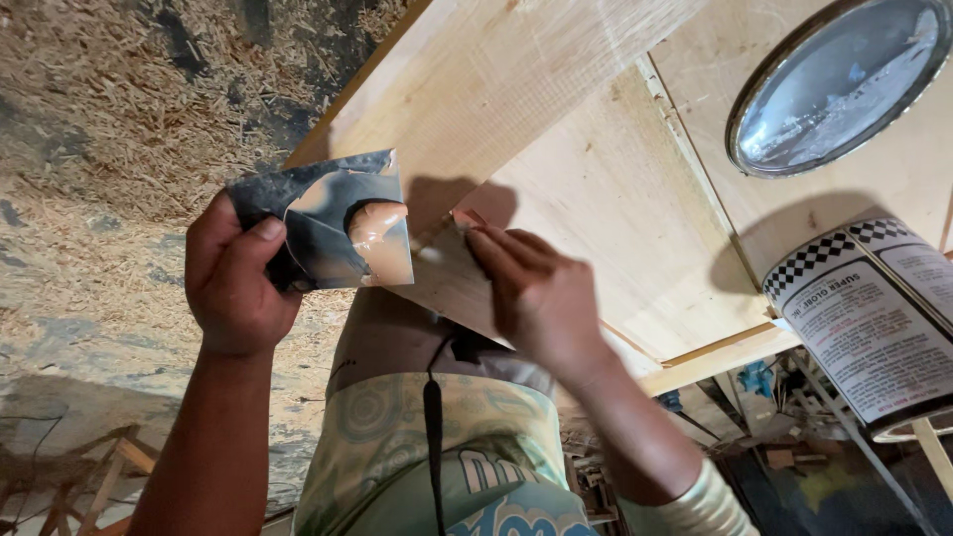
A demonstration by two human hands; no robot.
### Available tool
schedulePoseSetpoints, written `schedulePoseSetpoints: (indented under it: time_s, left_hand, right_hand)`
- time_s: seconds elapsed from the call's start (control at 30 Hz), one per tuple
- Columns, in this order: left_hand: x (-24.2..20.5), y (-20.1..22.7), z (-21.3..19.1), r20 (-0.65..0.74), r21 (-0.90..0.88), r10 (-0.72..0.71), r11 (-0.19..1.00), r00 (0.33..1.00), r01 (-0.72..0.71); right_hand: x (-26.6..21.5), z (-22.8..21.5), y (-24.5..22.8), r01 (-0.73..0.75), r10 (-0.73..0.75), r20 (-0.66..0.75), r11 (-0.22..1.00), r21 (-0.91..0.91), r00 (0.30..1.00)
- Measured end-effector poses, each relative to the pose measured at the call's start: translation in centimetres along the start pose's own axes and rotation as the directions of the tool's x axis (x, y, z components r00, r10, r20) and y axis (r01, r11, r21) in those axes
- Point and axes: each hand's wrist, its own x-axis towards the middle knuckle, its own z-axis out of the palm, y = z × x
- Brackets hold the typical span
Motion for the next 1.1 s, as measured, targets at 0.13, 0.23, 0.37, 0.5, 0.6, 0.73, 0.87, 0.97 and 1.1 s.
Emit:
schedulePoseSetpoints:
  time_s: [0.13,0.23,0.37,0.5,0.6,0.73,0.87,0.97,1.1]
  left_hand:
    - [0.3,-0.1,0.3,0.025,-0.046,0.031,0.998,0.999,-0.03]
    - [0.0,-0.3,0.4,0.023,-0.11,0.005,0.994,1.0,-0.002]
    - [0.1,-0.3,1.1,-0.001,-0.088,-0.041,0.995,0.999,0.04]
    - [-0.4,-0.7,1.6,0.019,-0.061,-0.051,0.997,0.999,0.052]
    - [-0.4,-1.1,2.1,0.035,-0.06,-0.063,0.996,0.997,0.065]
    - [-0.7,-1.7,2.4,0.021,0.054,-0.023,0.998,0.999,0.022]
    - [-0.8,-1.7,3.2,0.054,0.147,-0.026,0.989,0.998,0.018]
    - [-1.1,-2.0,4.2,0.077,0.053,-0.06,0.997,0.995,0.056]
    - [-1.1,-2.3,5.7,0.069,-0.023,-0.092,0.995,0.993,0.094]
  right_hand:
    - [-1.3,-1.7,2.2,-0.112,0.097,0.123,0.986,0.122,0.988]
    - [-3.1,-0.1,2.3,-0.146,0.146,-0.074,0.989,-0.004,0.987]
    - [-3.8,3.3,0.8,-0.207,0.172,-0.234,0.969,-0.137,0.957]
    - [-4.2,2.9,0.3,-0.122,0.11,-0.126,0.989,-0.085,0.986]
    - [-4.2,-0.7,3.5,-0.146,0.118,0.131,0.962,0.232,0.984]
    - [-6.2,-1.8,4.3,-0.23,0.231,-0.037,0.973,0.032,0.972]
    - [-7.2,1.8,2.4,-0.238,0.217,-0.199,0.967,-0.091,0.956]
    - [-8.1,2.2,2.4,-0.2,0.192,-0.103,0.978,-0.066,0.976]
    - [-9.8,-1.8,6.5,-0.298,0.234,0.201,0.865,0.403,0.951]
